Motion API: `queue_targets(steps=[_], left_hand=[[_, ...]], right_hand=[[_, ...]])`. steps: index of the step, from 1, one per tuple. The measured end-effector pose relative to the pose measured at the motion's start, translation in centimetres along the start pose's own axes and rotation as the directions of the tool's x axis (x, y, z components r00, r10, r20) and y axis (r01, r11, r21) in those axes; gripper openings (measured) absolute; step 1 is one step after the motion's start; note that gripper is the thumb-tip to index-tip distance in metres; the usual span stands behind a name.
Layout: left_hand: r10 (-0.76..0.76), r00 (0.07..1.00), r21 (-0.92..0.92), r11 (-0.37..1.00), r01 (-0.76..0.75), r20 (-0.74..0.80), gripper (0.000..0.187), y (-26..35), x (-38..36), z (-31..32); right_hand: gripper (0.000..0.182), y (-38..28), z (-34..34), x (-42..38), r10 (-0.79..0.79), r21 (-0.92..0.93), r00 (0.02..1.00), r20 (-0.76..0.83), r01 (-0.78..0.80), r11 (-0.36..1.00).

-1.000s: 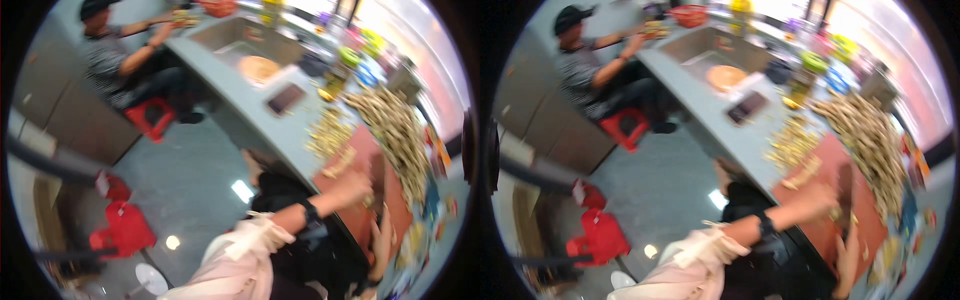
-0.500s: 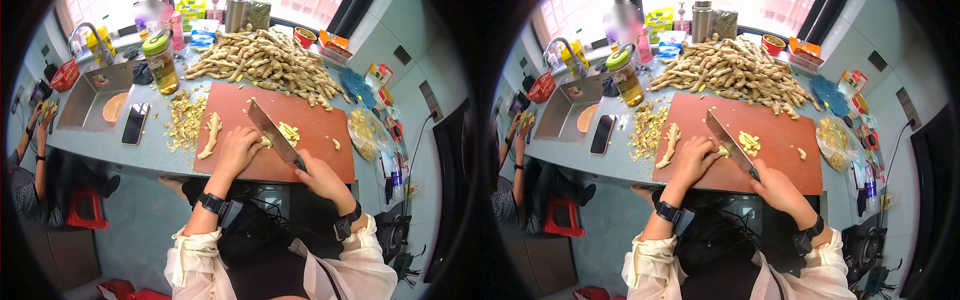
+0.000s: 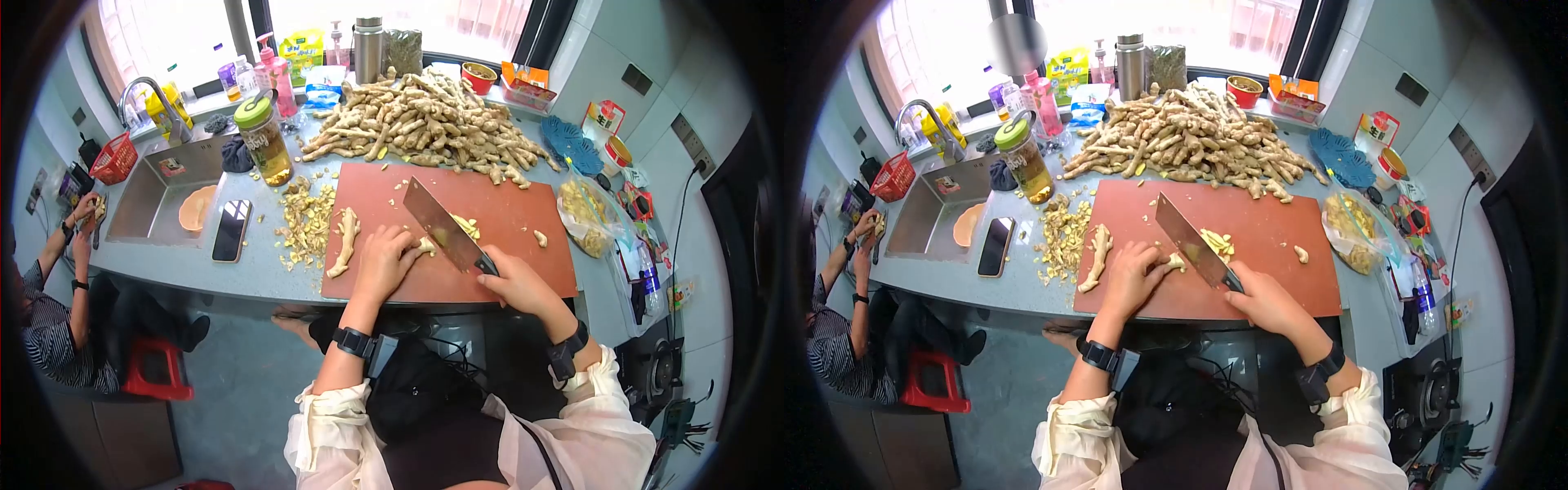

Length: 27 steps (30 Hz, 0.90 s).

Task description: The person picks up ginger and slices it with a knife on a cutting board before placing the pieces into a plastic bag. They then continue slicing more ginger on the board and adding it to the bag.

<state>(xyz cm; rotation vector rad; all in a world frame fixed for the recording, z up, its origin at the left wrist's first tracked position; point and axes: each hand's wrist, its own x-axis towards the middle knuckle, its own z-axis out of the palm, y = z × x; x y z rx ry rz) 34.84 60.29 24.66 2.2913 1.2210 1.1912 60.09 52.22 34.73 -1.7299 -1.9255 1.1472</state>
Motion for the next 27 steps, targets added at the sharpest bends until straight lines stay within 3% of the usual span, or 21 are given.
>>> queue_targets(steps=[4,10,13,15,16,18,25,27], left_hand=[[0.023,0.999,0.003,1.0,-0.023,-0.024,0.013,0.1,-0.1,0.2],[0.029,0.999,0.015,0.999,-0.028,-0.03,0.014,0.0,-0.1,0.1],[0.024,1.0,0.02,1.0,-0.023,-0.019,0.014,-0.1,0.0,0.2],[0.018,1.0,0.023,1.0,-0.018,-0.008,0.014,0.0,-0.1,0.3],[0.023,1.0,0.016,1.0,-0.023,-0.002,0.014,0.0,-0.1,0.3],[0.017,1.0,0.02,1.0,-0.017,-0.002,0.013,-0.3,-0.1,0.3],[0.031,0.999,0.015,0.999,-0.032,0.025,0.013,-0.1,0.1,0.2],[0.049,0.999,0.006,0.999,-0.049,0.005,0.013,-0.1,0.1,0.1]], right_hand=[[0.031,-1.2,-0.2,-1.3,-0.018,0.037,1.0,-0.017,0.019,0.999],[0.031,-1.0,-0.4,-0.7,-0.124,-0.143,0.992,-0.002,0.123,0.982],[0.033,-2.0,-0.5,-0.6,-0.074,-0.165,0.997,0.014,0.075,0.983],[0.036,-3.6,-0.8,-0.7,0.133,-0.131,0.987,0.088,-0.121,0.984],[0.036,-3.4,-0.8,-0.7,0.133,-0.132,0.987,0.09,-0.12,0.984],[0.037,-2.9,-0.6,-0.4,-0.016,-0.233,0.997,0.074,0.033,0.972],[0.04,-2.2,-0.2,1.6,0.005,-0.271,0.995,0.097,0.021,0.962],[0.04,-0.4,1.0,3.3,-0.119,-0.267,0.992,0.044,0.126,0.955]])
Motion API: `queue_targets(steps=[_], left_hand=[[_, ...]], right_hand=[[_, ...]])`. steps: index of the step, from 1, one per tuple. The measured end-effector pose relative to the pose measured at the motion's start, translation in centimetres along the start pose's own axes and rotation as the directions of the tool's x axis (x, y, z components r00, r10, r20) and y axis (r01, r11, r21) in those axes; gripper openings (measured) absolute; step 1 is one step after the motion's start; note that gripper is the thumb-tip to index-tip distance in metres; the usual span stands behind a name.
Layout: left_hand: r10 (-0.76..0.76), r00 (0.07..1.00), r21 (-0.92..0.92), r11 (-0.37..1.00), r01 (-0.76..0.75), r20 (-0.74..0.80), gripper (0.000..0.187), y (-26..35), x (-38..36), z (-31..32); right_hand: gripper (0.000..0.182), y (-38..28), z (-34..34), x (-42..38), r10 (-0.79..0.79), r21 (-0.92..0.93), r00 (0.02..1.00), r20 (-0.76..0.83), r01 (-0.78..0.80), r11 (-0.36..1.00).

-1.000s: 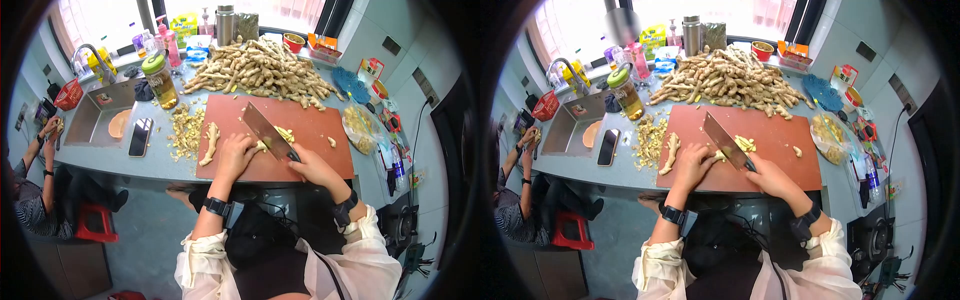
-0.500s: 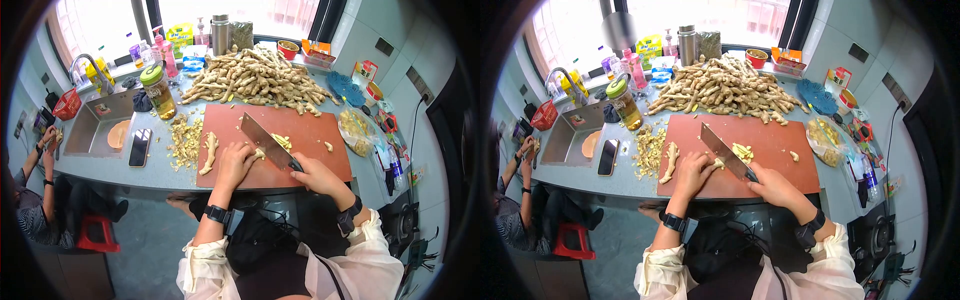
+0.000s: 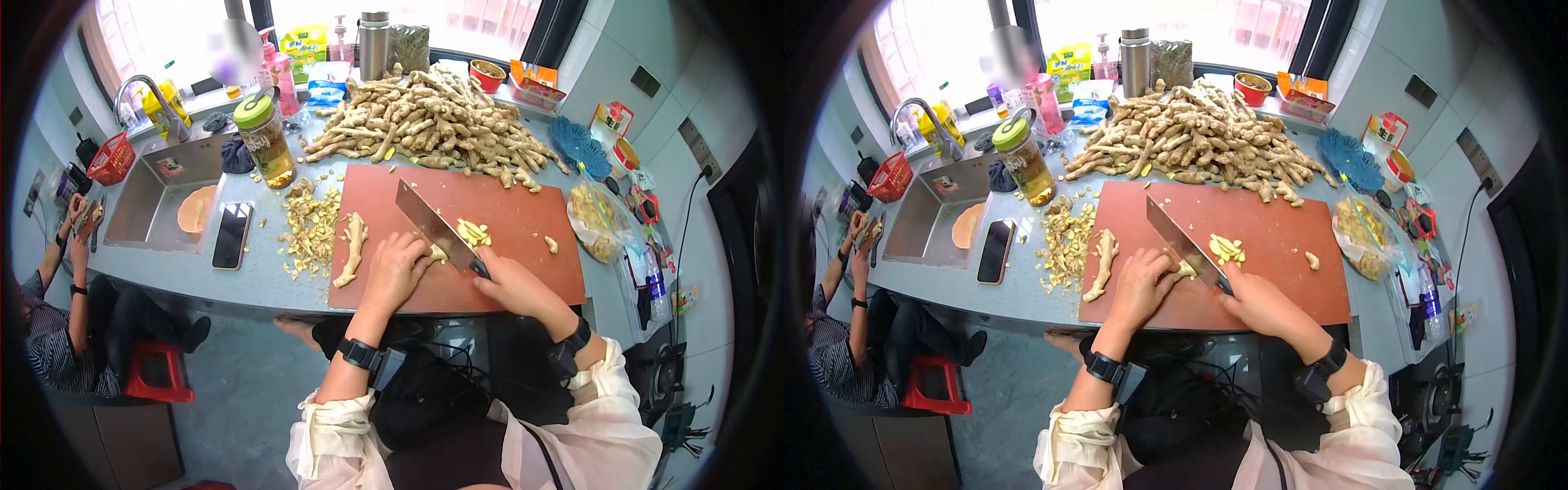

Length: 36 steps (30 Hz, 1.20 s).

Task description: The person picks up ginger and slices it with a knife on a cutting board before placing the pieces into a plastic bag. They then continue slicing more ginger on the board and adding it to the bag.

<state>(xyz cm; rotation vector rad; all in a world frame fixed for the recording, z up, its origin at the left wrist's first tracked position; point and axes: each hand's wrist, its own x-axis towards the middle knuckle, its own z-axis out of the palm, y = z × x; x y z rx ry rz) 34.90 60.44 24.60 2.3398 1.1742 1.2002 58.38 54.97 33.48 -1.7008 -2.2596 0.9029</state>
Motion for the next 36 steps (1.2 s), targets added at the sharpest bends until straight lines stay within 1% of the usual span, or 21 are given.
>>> queue_targets(steps=[3,6,9,13,15,16,18,20,21,22,23,24,25,26,27,29,30,32,33,35,36], left_hand=[[-0.014,1.0,-0.002,1.0,0.014,-0.001,0.013,0.1,0.0,-0.1],[-0.023,1.0,-0.015,1.0,0.023,-0.006,0.013,0.0,-0.2,0.0],[-0.027,1.0,0.021,0.999,0.027,0.003,0.014,0.1,-0.1,-0.1],[-0.038,0.999,0.019,0.999,0.038,0.008,0.014,0.1,-0.3,0.0],[-0.029,1.0,0.011,1.0,0.029,0.0,0.014,-0.1,-0.2,0.0],[-0.028,1.0,0.011,1.0,0.028,-0.002,0.014,-0.1,-0.2,0.2],[-0.032,0.999,-0.016,0.999,0.032,0.007,0.013,-0.6,-0.2,0.5],[0.038,0.996,-0.036,0.999,-0.041,-0.085,0.016,-0.2,0.2,0.3],[0.059,0.991,-0.043,0.997,-0.065,-0.122,0.017,-1.0,0.0,1.2],[0.057,0.994,-0.039,0.997,-0.061,-0.09,0.017,-1.0,0.0,1.2],[0.055,0.992,-0.005,0.998,-0.056,-0.113,0.014,-1.7,-0.1,1.9],[0.059,0.987,0.018,0.998,-0.057,-0.152,0.012,-1.6,-0.1,1.6],[0.058,0.987,0.079,0.996,-0.047,-0.151,0.006,-1.1,0.0,1.0],[0.097,0.966,0.048,0.995,-0.088,-0.241,0.007,-0.9,0.1,1.1],[0.068,0.983,0.041,0.997,-0.062,-0.173,0.012,-1.5,-0.1,2.3],[0.028,0.981,-0.036,0.999,-0.035,-0.191,0.018,-1.8,-0.4,3.5],[0.012,0.977,-0.004,1.0,-0.014,-0.214,0.018,-1.9,-0.4,3.5],[0.011,0.983,-0.069,0.997,-0.024,-0.183,0.021,-1.8,-0.4,3.7],[0.008,0.981,-0.06,0.998,-0.019,-0.192,0.021,-2.1,-0.5,4.1],[0.011,0.985,-0.085,0.996,-0.026,-0.174,0.021,-2.3,-0.4,4.5],[0.011,0.984,-0.083,0.996,-0.026,-0.176,0.021,-2.2,-0.5,4.5]], right_hand=[[0.04,-0.5,0.1,0.7,0.073,0.088,0.997,0.0,-0.073,0.994],[0.038,-0.2,-0.3,0.6,0.081,0.125,0.997,0.014,-0.082,0.989],[0.037,-0.4,-0.9,-0.5,0.003,0.118,0.999,-0.034,0.001,0.993],[0.037,-0.2,-1.5,-2.0,-0.021,0.116,0.998,-0.057,0.027,0.993],[0.041,0.2,-1.4,-2.4,-0.047,0.061,0.994,-0.094,0.053,0.997],[0.041,-0.1,-1.6,-2.8,-0.048,0.06,0.994,-0.095,0.054,0.997],[0.043,-1.4,-2.3,-3.1,0.03,0.104,0.999,-0.035,-0.026,0.994],[0.041,-1.1,-2.1,-3.2,0.037,0.103,0.999,-0.017,-0.035,0.994],[0.044,-0.8,-1.8,-3.1,-0.008,0.087,0.998,-0.063,0.014,0.996],[0.047,-0.4,-1.3,-3.1,-0.07,0.079,0.993,-0.099,0.078,0.994],[0.052,0.4,-0.8,-2.8,-0.125,0.007,0.982,-0.143,0.127,0.992],[0.054,0.4,-0.6,-2.6,-0.074,0.079,0.988,-0.135,0.085,0.993],[0.054,2.4,0.2,-2.2,-0.105,0.082,0.981,-0.161,0.119,0.989],[0.051,1.8,0.2,-2.3,-0.07,0.099,0.985,-0.156,0.086,0.991],[0.048,2.9,0.8,-1.8,-0.039,0.183,0.987,-0.158,0.068,0.981],[0.064,8.0,2.0,-1.4,0.073,0.498,0.991,-0.114,-0.006,0.867],[0.064,6.0,1.1,-0.7,0.031,0.493,0.995,-0.096,0.02,0.87],[0.054,0.9,-0.6,-1.5,0.008,0.079,0.999,0.051,-0.012,0.997],[0.054,1.3,-0.5,-1.4,-0.005,0.075,0.998,0.055,0.001,0.997],[0.054,2.9,0.2,-1.7,0.034,0.22,0.999,0.019,-0.037,0.975],[0.054,2.4,0.2,-1.9,0.032,0.22,0.999,0.02,-0.035,0.975]])
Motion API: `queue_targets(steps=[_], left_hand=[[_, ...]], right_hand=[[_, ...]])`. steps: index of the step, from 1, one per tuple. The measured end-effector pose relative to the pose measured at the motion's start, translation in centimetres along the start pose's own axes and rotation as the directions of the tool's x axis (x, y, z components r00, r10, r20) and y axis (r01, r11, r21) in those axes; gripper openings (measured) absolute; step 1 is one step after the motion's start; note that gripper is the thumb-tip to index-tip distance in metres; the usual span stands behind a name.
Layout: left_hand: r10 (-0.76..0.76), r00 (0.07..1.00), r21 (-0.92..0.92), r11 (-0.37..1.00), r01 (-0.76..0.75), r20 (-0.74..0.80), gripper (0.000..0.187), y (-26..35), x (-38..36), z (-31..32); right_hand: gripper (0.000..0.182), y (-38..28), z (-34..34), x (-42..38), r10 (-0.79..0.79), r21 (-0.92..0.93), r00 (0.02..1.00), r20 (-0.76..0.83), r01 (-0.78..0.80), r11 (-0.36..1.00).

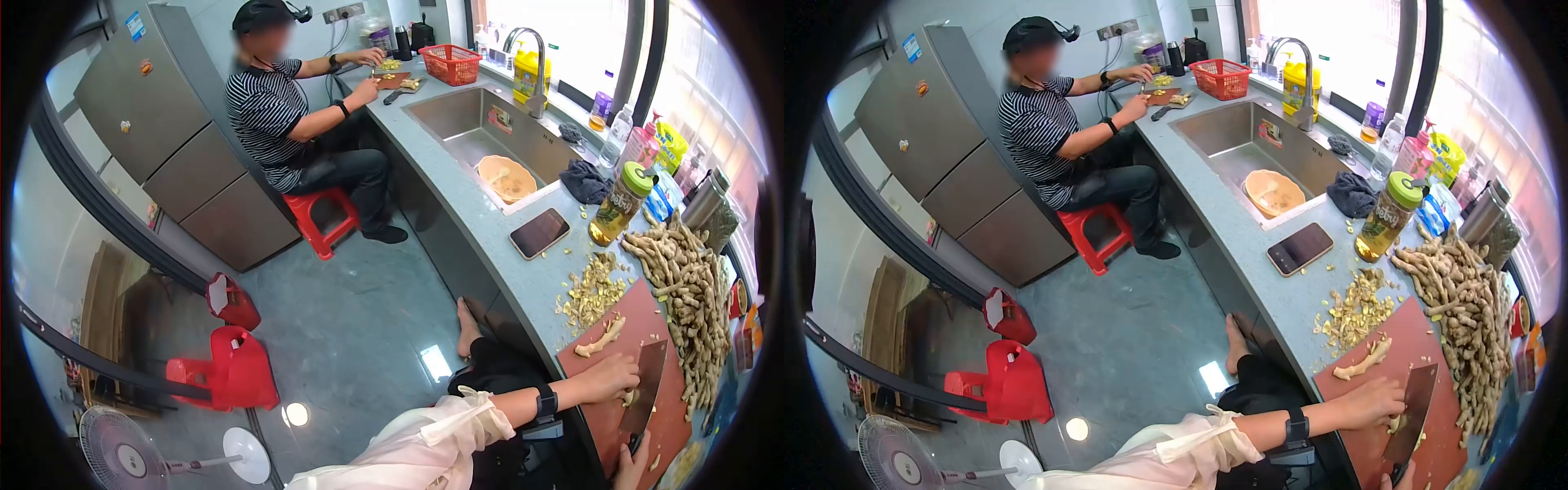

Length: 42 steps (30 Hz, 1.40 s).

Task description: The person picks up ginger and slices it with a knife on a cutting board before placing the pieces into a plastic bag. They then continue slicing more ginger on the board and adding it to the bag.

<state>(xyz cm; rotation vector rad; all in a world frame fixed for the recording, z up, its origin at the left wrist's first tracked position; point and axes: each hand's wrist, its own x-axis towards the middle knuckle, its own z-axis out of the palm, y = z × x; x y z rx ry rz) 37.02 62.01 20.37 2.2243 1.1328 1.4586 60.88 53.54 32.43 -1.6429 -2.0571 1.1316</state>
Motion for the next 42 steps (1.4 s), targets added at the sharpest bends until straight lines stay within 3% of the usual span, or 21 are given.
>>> queue_targets(steps=[2,6,10,13,16,20,22,23,25,28,42], left_hand=[[-0.006,1.0,-0.009,1.0,0.006,-0.004,0.02,0.2,0.1,-0.3],[-0.027,0.999,-0.017,0.999,0.028,0.025,0.02,0.5,0.2,-0.5],[0.034,0.998,0.044,0.999,-0.032,-0.056,0.013,0.2,0.2,-1.2],[0.067,0.994,0.081,0.995,-0.06,-0.087,0.008,0.9,0.6,-2.5],[0.051,0.999,0.124,0.991,-0.052,0.011,0.009,1.0,0.8,-3.0],[-0.042,0.986,0.079,0.996,0.03,0.158,0.016,1.6,0.8,-3.4],[-0.044,0.985,0.076,0.997,0.031,0.165,0.015,1.7,0.8,-3.5],[-0.042,0.987,0.071,0.997,0.032,0.152,0.014,1.7,0.8,-3.5],[-0.033,0.986,0.061,0.998,0.023,0.163,0.014,1.8,0.9,-3.8],[-0.042,0.983,0.067,0.997,0.031,0.178,0.014,2.1,1.2,-4.0],[-0.053,0.978,0.097,0.995,0.033,0.203,0.015,2.6,1.2,-4.1]], right_hand=[[0.055,-1.5,0.4,-0.8,0.064,0.177,0.997,-0.047,-0.055,0.983],[0.055,-3.1,-0.5,-1.8,0.108,0.171,0.993,-0.048,-0.098,0.98],[0.057,-1.2,-0.4,-1.9,0.121,0.101,0.99,-0.076,-0.113,0.988],[0.044,-0.3,0.5,-1.4,-0.178,-0.136,0.959,-0.219,0.15,0.979],[0.041,-5.1,0.0,-1.9,0.08,-0.002,0.992,-0.098,-0.081,0.997],[0.041,-5.4,-0.5,-2.0,0.111,-0.049,0.989,-0.094,-0.116,0.992],[0.043,-6.2,-0.8,-1.6,0.184,-0.114,0.982,0.031,-0.179,0.977],[0.043,-5.7,-0.9,-1.5,0.203,-0.107,0.979,0.018,-0.2,0.974],[0.045,-4.0,-0.4,-0.5,0.021,-0.215,1.0,-0.004,-0.021,0.976],[0.042,-3.4,0.6,0.9,-0.065,-0.286,0.996,-0.054,0.047,0.957],[0.031,-3.9,0.5,-1.2,0.012,-0.333,1.0,-0.029,-0.021,0.943]])
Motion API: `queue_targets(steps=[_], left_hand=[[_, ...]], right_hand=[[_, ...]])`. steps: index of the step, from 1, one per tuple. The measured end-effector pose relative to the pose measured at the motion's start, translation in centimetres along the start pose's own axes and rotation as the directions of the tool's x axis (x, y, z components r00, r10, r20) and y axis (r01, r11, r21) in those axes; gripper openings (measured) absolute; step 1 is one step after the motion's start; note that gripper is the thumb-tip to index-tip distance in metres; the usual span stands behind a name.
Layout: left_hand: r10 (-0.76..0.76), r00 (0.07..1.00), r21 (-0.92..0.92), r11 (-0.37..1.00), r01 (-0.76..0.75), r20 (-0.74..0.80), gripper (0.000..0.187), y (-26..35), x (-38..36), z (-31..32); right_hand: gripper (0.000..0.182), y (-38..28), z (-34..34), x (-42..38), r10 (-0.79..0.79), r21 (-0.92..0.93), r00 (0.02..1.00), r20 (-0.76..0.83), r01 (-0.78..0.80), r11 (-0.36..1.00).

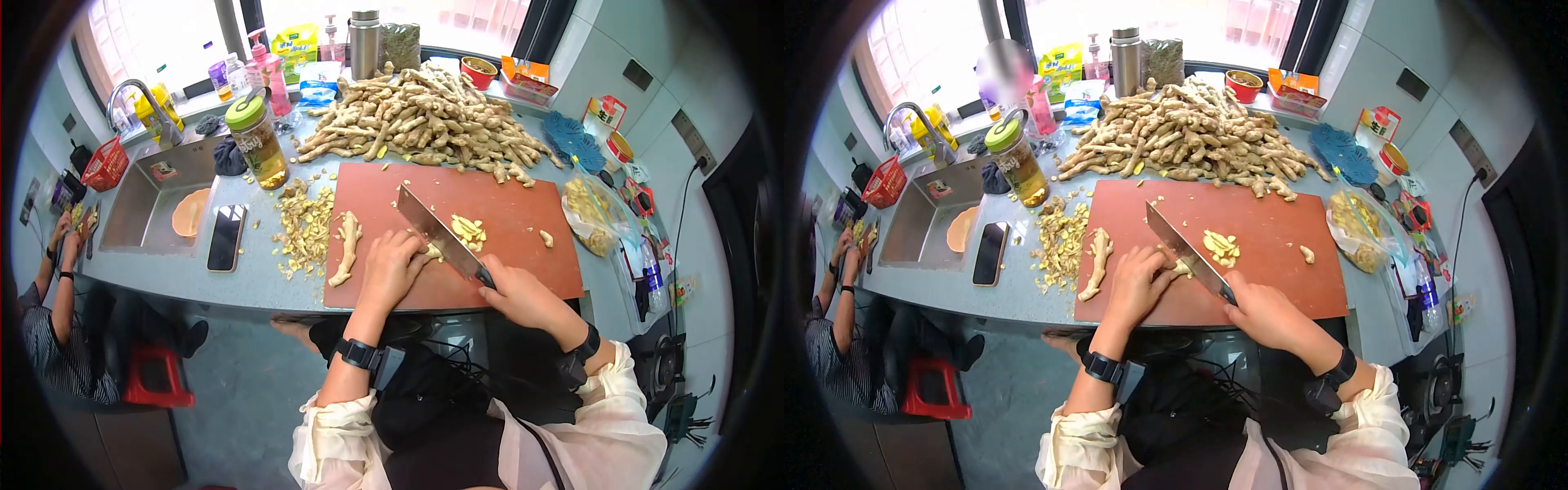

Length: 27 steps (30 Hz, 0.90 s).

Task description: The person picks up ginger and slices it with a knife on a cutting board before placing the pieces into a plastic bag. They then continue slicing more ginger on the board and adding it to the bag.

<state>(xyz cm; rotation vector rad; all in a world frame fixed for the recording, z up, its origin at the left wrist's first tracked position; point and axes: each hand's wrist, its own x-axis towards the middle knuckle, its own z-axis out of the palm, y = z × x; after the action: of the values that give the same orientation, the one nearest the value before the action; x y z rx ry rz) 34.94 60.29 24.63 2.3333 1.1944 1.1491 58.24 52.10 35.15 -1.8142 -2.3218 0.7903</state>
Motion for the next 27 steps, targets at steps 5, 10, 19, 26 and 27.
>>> queue_targets(steps=[5,10,19,26,27], left_hand=[[0.04,0.999,-0.02,0.999,-0.04,-0.013,0.014,-0.2,0.1,0.1],[-0.005,1.0,-0.002,1.0,0.006,0.02,0.012,0.0,-0.1,-0.2],[0.031,0.998,0.001,1.0,-0.031,-0.051,0.008,-0.6,-0.3,0.4],[0.006,0.999,0.01,1.0,-0.005,-0.039,0.007,-0.4,-0.2,0.2],[0.009,0.999,0.006,1.0,-0.008,-0.036,0.007,-0.5,-0.2,0.3]], right_hand=[[0.031,-0.4,0.3,0.7,0.023,-0.023,1.0,-0.007,-0.023,0.999],[0.029,-0.5,1.8,3.5,-0.015,-0.001,0.996,-0.089,0.015,1.0],[0.031,1.3,0.3,2.0,-0.048,0.238,0.993,-0.109,0.073,0.969],[0.031,-1.6,-2.2,-0.1,0.099,0.305,0.994,0.039,-0.106,0.946],[0.031,-2.1,-2.5,-0.2,0.098,0.302,0.994,0.04,-0.106,0.947]])
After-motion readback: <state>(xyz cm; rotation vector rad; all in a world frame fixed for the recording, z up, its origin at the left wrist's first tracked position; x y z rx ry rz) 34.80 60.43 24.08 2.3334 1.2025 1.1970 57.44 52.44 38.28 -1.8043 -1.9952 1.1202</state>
